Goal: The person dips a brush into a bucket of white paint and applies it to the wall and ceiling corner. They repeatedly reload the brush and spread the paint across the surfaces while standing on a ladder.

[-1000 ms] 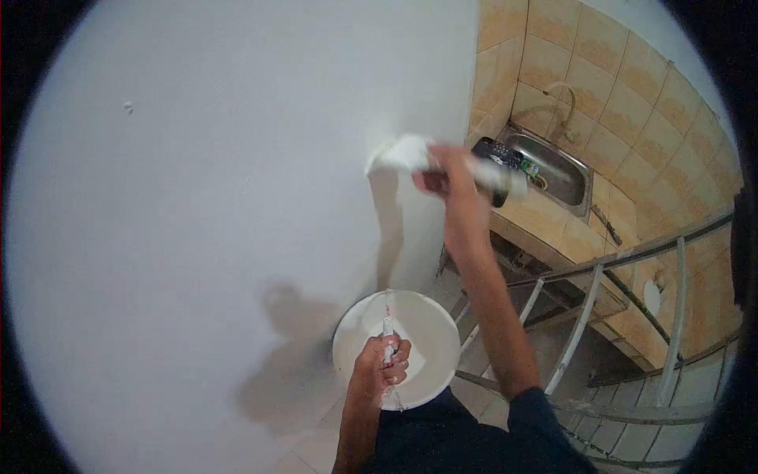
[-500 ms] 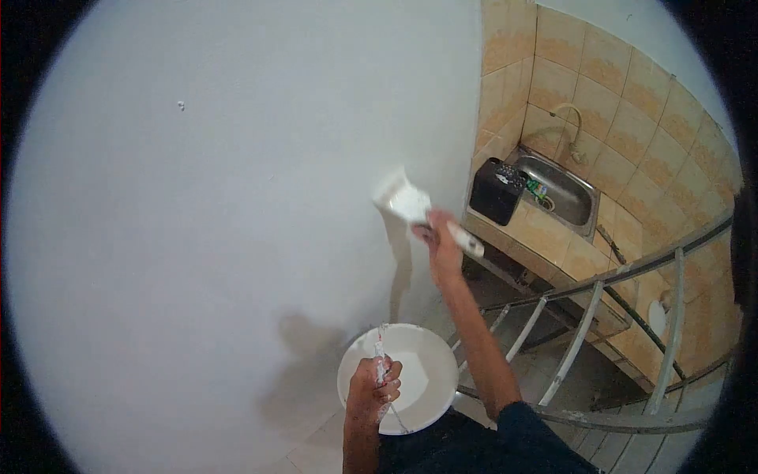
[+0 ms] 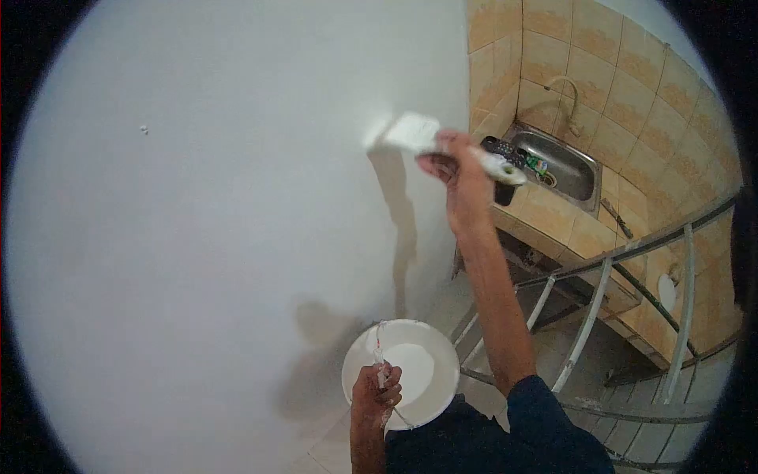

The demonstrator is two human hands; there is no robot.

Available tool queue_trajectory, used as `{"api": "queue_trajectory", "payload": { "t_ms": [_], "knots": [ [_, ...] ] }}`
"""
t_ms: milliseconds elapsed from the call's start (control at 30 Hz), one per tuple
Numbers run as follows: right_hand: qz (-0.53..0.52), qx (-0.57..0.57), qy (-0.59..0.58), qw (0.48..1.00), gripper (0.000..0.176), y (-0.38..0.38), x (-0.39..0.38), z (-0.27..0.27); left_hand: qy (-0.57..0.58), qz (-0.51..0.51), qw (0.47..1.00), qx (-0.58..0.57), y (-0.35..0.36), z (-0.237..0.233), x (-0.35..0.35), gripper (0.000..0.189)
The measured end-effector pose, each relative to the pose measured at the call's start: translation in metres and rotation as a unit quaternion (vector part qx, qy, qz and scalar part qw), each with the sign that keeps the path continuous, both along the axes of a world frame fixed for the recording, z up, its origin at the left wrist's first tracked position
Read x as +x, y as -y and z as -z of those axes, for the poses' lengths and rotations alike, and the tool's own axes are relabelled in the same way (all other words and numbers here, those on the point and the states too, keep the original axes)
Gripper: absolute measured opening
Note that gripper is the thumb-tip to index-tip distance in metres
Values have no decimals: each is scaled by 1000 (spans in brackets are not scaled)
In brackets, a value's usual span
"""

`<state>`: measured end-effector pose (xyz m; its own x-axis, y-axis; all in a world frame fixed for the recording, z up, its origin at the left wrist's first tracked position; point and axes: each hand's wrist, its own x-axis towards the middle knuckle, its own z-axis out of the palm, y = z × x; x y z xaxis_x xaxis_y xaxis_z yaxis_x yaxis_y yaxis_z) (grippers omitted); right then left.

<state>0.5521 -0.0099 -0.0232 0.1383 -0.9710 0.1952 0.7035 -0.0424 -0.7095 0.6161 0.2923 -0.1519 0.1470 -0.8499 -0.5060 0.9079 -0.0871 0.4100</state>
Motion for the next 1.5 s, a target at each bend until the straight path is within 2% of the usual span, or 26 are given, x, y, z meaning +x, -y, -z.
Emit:
{"api": "queue_trajectory", "payload": {
  "t_ms": [33, 67, 133, 200, 267, 367, 433, 500, 600, 700, 733, 800, 933, 1067, 1133, 1200, 1267, 1367, 1500],
  "knots": [
    [-10, -41, 57, 998, 15, 0, -3, -6, -4, -11, 999, 38, 0, -2, 1, 19],
    [-5, -39, 52, 998, 15, 0, -1, 0, -10, -19, 997, 75, 2, -1, 1, 20],
    [20, -19, 25, 999, 18, 0, 6, 25, -10, -2, 999, 45, -1, 7, 4, 23],
    [-23, 38, 22, 999, 20, 0, 16, 87, 0, 6, 1000, 0, -7, 16, 8, 30],
    [-20, 98, 35, 994, 22, -9, 23, 155, 9, 10, 999, 31, -9, 15, 9, 31],
    [-10, 196, -33, 980, 21, -24, 19, 240, 13, 11, 998, 53, -7, 14, 11, 32],
    [-16, 226, -40, 973, 20, -27, 12, 266, 12, 13, 999, 51, -6, 10, 10, 33],
    [22, 273, -108, 956, 17, -27, 8, 276, 44, 14, 996, 75, -4, 5, 9, 33],
    [22, 231, -126, 965, 16, -14, 18, 243, 15, 3, 996, 85, -1, 4, 8, 34],
    [41, 132, -87, 987, 16, 4, 26, 151, 9, -8, 995, 94, 1, 0, 5, 34],
    [42, 134, -87, 986, 16, 6, 19, 123, 10, -7, 995, 96, 2, -1, 6, 34],
    [-3, 64, 43, 997, 16, 8, 7, 86, 20, -16, 994, 108, 3, -1, 4, 34],
    [0, 38, 129, 991, 17, -3, 16, 90, -2, -32, 995, 92, 2, 2, 2, 34],
    [-3, 164, -11, 986, 17, -15, 28, 187, 15, -13, 995, 101, 9, -5, 1, 33],
    [-10, 180, -40, 983, 16, -16, 18, 242, 4, -9, 995, 98, 11, -7, 1, 33],
    [-15, 194, -71, 978, 15, -17, 8, 265, 35, 8, 995, 96, 11, -6, 1, 33],
    [44, 249, -108, 961, 12, -11, 7, 263, 38, 3, 994, 104, 14, -6, 0, 34],
    [66, 205, -95, 972, 11, 24, 17, 239, 41, -8, 992, 116, 17, 1, -1, 34],
    [49, 136, -91, 985, 20, 57, 14, 141, 23, 3, 996, 91, 17, 0, -1, 35]
  ]
}}
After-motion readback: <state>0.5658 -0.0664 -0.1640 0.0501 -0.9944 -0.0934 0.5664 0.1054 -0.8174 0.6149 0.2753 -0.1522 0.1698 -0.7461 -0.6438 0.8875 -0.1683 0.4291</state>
